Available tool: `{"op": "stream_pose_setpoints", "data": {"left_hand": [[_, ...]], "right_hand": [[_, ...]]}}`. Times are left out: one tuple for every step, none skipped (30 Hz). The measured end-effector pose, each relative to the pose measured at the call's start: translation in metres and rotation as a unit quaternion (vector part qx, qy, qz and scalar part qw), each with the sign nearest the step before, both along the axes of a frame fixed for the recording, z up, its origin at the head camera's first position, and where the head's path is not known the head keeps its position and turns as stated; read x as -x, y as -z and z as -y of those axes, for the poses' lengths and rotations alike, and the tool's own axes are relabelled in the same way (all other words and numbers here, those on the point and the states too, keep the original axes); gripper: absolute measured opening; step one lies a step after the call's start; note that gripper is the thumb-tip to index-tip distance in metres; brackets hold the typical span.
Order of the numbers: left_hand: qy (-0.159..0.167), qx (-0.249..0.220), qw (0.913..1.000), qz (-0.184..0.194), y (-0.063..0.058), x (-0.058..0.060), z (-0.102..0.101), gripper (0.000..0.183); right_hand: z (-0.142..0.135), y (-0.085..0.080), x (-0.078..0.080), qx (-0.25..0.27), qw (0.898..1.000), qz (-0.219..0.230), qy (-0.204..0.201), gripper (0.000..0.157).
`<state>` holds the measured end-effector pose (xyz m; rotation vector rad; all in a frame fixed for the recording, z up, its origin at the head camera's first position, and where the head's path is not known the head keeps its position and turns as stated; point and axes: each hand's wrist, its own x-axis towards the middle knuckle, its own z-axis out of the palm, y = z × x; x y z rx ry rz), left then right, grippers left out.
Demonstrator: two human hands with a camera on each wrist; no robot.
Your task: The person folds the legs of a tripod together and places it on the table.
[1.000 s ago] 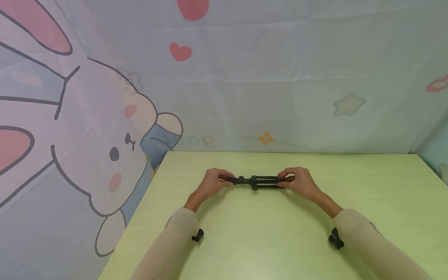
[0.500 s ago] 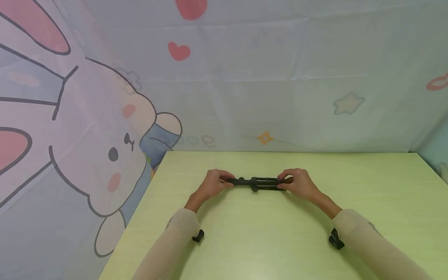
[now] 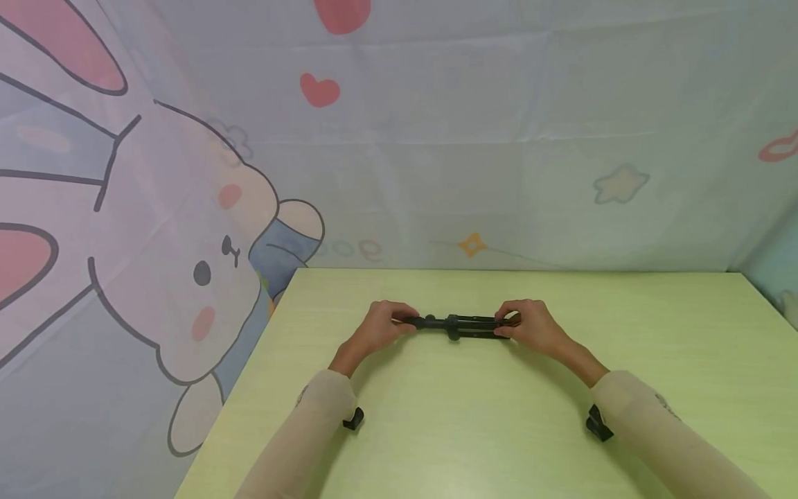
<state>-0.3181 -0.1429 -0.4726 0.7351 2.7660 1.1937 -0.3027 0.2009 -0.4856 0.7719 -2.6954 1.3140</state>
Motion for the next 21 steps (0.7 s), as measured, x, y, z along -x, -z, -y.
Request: {"op": "stream_pose_setpoints", "data": {"left_hand": [[0.001, 0.000, 1.0000, 0.000, 0.000, 0.000, 0.000, 0.024], [0.003, -0.001, 1.0000, 0.000, -0.001, 0.000, 0.000, 0.024], [0.005, -0.002, 1.0000, -0.002, -0.001, -0.001, 0.000, 0.024], [0.006, -0.001, 1.0000, -0.003, -0.001, -0.001, 0.001, 0.024], [0.007, 0.000, 1.0000, -0.003, -0.001, -0.001, 0.001, 0.024], [0.007, 0.001, 1.0000, -0.002, -0.001, -0.001, 0.001, 0.024], [0.008, 0.002, 1.0000, -0.002, -0.001, 0.000, 0.002, 0.025], [0.007, 0.002, 1.0000, -0.001, -0.001, 0.000, 0.002, 0.025], [0.007, 0.002, 1.0000, 0.000, -0.001, 0.000, 0.003, 0.025], [0.005, 0.003, 1.0000, 0.003, -0.002, 0.001, 0.003, 0.026], [0.003, 0.001, 1.0000, 0.007, -0.002, 0.001, 0.004, 0.026], [0.000, 0.000, 0.9999, 0.012, -0.002, 0.001, 0.005, 0.027], [0.000, -0.001, 0.9999, 0.014, -0.003, 0.001, 0.006, 0.027], [-0.001, -0.002, 0.9998, 0.019, -0.004, 0.001, 0.007, 0.028], [0.000, -0.001, 0.9998, 0.019, -0.004, 0.001, 0.008, 0.028], [0.001, 0.001, 0.9998, 0.022, -0.005, 0.001, 0.009, 0.029], [0.003, 0.003, 0.9997, 0.023, -0.007, 0.001, 0.011, 0.030], [0.006, 0.007, 0.9997, 0.022, -0.008, 0.001, 0.013, 0.031], [0.011, 0.012, 0.9996, 0.021, -0.010, 0.001, 0.014, 0.031], [0.016, 0.020, 0.9995, 0.019, -0.012, 0.001, 0.016, 0.032], [0.021, 0.029, 0.9992, 0.017, -0.014, 0.001, 0.018, 0.033]], "right_hand": [[0.000, 0.000, 0.000, 0.000, 1.000, 0.001, 0.001, 0.013], [0.000, 0.000, 0.000, -0.001, 1.000, 0.000, 0.000, 0.013], [0.000, 0.000, 0.000, -0.002, 1.000, -0.001, -0.002, 0.013], [0.000, 0.000, 0.000, -0.002, 1.000, -0.001, 0.000, 0.013], [0.000, 0.000, 0.000, -0.004, 1.000, -0.001, 0.000, 0.013], [0.000, -0.001, 0.000, -0.005, 1.000, -0.001, 0.000, 0.014], [-0.001, -0.001, 0.000, -0.008, 1.000, -0.003, -0.001, 0.015], [-0.002, -0.001, -0.001, -0.010, 1.000, -0.004, -0.002, 0.015], [-0.003, -0.001, -0.001, -0.011, 1.000, -0.002, -0.002, 0.016], [-0.004, -0.002, -0.001, -0.012, 1.000, -0.001, -0.001, 0.017], [-0.005, -0.002, 0.000, -0.012, 1.000, -0.002, -0.005, 0.017], [-0.006, -0.003, 0.000, -0.011, 1.000, -0.001, -0.008, 0.018], [-0.007, -0.003, 0.000, -0.012, 1.000, 0.000, -0.011, 0.019], [-0.009, -0.004, 0.000, -0.012, 1.000, 0.001, -0.014, 0.020], [-0.010, -0.005, 0.001, -0.012, 1.000, 0.002, -0.019, 0.021], [-0.011, -0.005, 0.001, -0.014, 1.000, 0.003, -0.023, 0.023], [-0.013, -0.006, 0.002, -0.016, 0.999, 0.005, -0.028, 0.024], [-0.014, -0.007, 0.002, -0.019, 0.999, 0.007, -0.031, 0.026], [-0.016, -0.009, 0.002, -0.024, 0.999, 0.007, -0.036, 0.028], [-0.018, -0.011, 0.002, -0.029, 0.999, 0.007, -0.041, 0.030], [-0.020, -0.013, 0.002, -0.036, 0.998, 0.005, -0.046, 0.032]]}}
